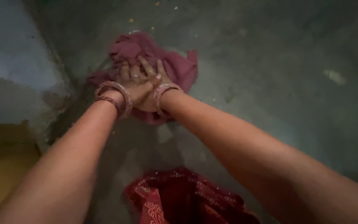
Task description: The person wipes the floor by hand using a damp cloth, rubbing it across the surface and occasionally dipping it into a bucket of water.
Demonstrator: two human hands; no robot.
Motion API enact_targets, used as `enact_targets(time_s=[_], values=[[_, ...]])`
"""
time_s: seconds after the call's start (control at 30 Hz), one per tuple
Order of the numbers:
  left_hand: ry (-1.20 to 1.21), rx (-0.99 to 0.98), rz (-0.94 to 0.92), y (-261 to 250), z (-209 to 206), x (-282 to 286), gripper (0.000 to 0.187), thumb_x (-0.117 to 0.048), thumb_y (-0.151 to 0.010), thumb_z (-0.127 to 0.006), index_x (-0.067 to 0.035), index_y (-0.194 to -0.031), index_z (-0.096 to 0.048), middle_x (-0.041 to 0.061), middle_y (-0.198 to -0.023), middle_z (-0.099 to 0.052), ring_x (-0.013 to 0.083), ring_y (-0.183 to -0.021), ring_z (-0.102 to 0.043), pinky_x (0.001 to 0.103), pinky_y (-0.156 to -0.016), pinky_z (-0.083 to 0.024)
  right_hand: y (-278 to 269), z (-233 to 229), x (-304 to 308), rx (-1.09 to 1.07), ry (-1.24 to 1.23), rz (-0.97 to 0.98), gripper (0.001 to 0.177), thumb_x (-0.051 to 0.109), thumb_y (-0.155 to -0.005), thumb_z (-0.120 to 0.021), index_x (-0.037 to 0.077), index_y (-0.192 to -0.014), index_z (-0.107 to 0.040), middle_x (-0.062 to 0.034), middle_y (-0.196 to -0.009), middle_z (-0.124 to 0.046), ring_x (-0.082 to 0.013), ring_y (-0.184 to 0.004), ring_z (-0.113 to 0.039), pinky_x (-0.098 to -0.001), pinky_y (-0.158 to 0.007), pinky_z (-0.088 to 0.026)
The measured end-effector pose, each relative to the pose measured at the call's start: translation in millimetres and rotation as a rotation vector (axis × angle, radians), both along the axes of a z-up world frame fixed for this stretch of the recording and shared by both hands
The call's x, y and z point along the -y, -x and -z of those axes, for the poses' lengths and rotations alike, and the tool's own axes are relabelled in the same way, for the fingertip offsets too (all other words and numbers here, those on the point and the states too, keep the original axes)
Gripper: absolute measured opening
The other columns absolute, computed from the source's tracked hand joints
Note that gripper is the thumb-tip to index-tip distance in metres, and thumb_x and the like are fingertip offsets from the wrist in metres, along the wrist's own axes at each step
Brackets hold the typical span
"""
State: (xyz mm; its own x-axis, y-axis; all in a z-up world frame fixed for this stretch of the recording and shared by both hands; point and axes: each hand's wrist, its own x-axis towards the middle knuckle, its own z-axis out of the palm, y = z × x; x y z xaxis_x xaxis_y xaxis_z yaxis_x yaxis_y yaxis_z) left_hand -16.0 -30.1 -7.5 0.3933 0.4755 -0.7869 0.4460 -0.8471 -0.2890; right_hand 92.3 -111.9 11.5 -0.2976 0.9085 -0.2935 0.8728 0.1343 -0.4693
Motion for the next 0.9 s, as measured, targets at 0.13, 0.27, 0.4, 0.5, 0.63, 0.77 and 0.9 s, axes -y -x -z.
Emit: enact_targets(time_s=[0.13, 0.27, 0.4, 0.5, 0.63, 0.77, 0.9], values=[[0.050, -0.229, -0.047, 19.1, -7.0, 6.2, 0.064, -0.058, -0.100, -0.036, -0.052, -0.163, -0.028, 0.009, -0.174, -0.005, 0.0446, -0.155, -0.012, 0.058, -0.121, -0.021, 11.9, -1.8, 23.1, 0.009, -0.031, 0.072, 0.081, 0.059, -0.098, -0.032, 0.017, -0.163, -0.009, -0.0147, -0.169, -0.009, -0.0459, -0.154, 0.001, -0.0724, -0.117, -0.003], [0.098, -0.251, -0.040, 35.4, -8.2, 27.6, 0.066, -0.057, -0.097, -0.042, -0.052, -0.161, -0.028, 0.007, -0.173, -0.006, 0.0411, -0.152, -0.020, 0.056, -0.119, -0.026, 34.3, -2.4, 48.5, 0.031, 0.006, 0.123, 0.078, 0.057, -0.098, -0.032, 0.018, -0.161, -0.008, -0.0164, -0.168, -0.007, -0.0495, -0.152, 0.003, -0.0744, -0.115, 0.000], [0.127, -0.243, -0.032, 51.8, -18.1, 44.6, 0.068, -0.056, -0.094, -0.048, -0.051, -0.160, -0.028, 0.005, -0.172, -0.007, 0.0375, -0.149, -0.027, 0.053, -0.117, -0.031, 61.9, -7.2, 74.9, 0.052, 0.002, 0.182, 0.079, 0.056, -0.097, -0.033, 0.017, -0.162, -0.009, -0.0162, -0.168, -0.010, -0.0492, -0.153, 0.003, -0.0736, -0.115, -0.001], [0.148, -0.231, -0.026, 65.7, -26.1, 62.8, 0.070, -0.055, -0.092, -0.053, -0.051, -0.158, -0.028, 0.003, -0.172, -0.007, 0.0349, -0.147, -0.032, 0.052, -0.115, -0.035, 82.0, -12.8, 97.8, 0.020, 0.005, 0.273, 0.082, 0.059, -0.097, -0.035, 0.015, -0.162, -0.010, -0.0137, -0.169, -0.015, -0.0471, -0.155, 0.000, -0.0730, -0.117, -0.001], [0.167, -0.194, -0.013, 79.9, -25.2, 69.3, 0.073, -0.054, -0.089, -0.059, -0.051, -0.156, -0.028, 0.001, -0.171, -0.008, 0.0313, -0.144, -0.040, 0.050, -0.113, -0.040, 99.3, -16.0, 122.1, -0.058, 0.022, 0.289, 0.094, 0.069, -0.088, -0.043, 0.021, -0.161, -0.009, -0.0111, -0.167, -0.014, -0.0432, -0.153, 0.004, -0.0693, -0.116, 0.003], [0.139, -0.190, -0.104, 100.2, -6.5, 44.9, 0.073, -0.056, -0.088, -0.063, -0.050, -0.154, -0.032, -0.001, -0.168, -0.017, 0.0282, -0.142, -0.045, 0.048, -0.112, -0.042, 116.8, -23.7, 153.5, -0.126, -0.033, 0.361, 0.081, 0.070, -0.089, -0.042, 0.028, -0.157, -0.031, -0.0073, -0.168, -0.016, -0.0398, -0.155, 0.002, -0.0672, -0.119, 0.004], [0.084, -0.160, -0.200, 107.9, -9.8, 23.6, 0.067, -0.061, -0.088, -0.061, -0.043, -0.150, -0.042, 0.001, -0.161, -0.033, 0.0269, -0.141, -0.046, 0.047, -0.113, -0.040, 136.4, -38.2, 194.0, -0.118, 0.152, 0.272, 0.063, 0.065, -0.093, -0.035, 0.037, -0.149, -0.045, -0.0013, -0.165, -0.022, -0.0375, -0.158, 0.007, -0.0677, -0.122, 0.008]])
